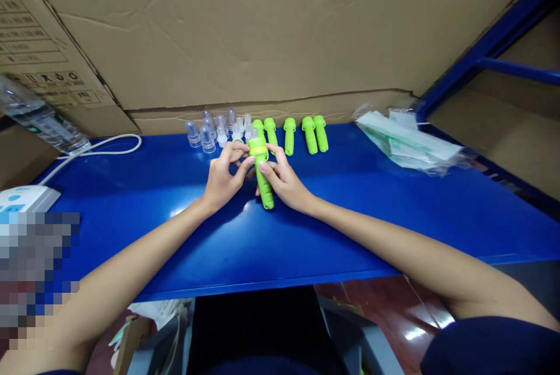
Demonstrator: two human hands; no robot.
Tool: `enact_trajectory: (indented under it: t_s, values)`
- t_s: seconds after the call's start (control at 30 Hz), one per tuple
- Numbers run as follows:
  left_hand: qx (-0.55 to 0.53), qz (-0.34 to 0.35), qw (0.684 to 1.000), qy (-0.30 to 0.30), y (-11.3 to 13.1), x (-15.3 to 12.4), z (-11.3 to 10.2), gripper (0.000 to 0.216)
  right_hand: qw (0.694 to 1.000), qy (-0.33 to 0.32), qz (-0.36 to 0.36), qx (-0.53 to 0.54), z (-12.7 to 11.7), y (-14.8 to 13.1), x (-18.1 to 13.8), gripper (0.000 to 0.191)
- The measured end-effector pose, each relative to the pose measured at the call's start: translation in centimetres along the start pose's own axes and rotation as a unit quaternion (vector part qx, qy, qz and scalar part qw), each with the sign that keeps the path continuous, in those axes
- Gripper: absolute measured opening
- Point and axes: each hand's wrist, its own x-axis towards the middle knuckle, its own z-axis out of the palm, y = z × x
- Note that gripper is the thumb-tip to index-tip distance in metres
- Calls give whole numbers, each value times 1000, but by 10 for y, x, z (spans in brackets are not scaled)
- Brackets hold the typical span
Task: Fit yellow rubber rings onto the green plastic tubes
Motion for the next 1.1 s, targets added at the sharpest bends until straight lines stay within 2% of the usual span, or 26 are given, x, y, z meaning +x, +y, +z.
enact_trajectory:
  t_s: [0.27, 0.5, 0.7, 0.87, 1.1]
  values:
    - [-9, 3, 1000, -5, 1, 0, -1, 17, 993, 29, -36, -107, -4, -2, 2, 51]
    - [6, 83, 996, -34, 6, 0, -1, 16, 992, -8, -19, -121, -2, 3, 1, 40]
    - [-67, 21, 997, -34, 5, -1, 0, 26, 990, 14, -48, -132, 1, 1, 0, 39]
    - [-77, 2, 996, -43, 4, -2, 2, 25, 984, 32, -83, -157, 1, -3, 0, 45]
    - [-56, 0, 996, -70, -1, -4, 4, 24, 973, 51, -114, -192, -1, -4, 0, 65]
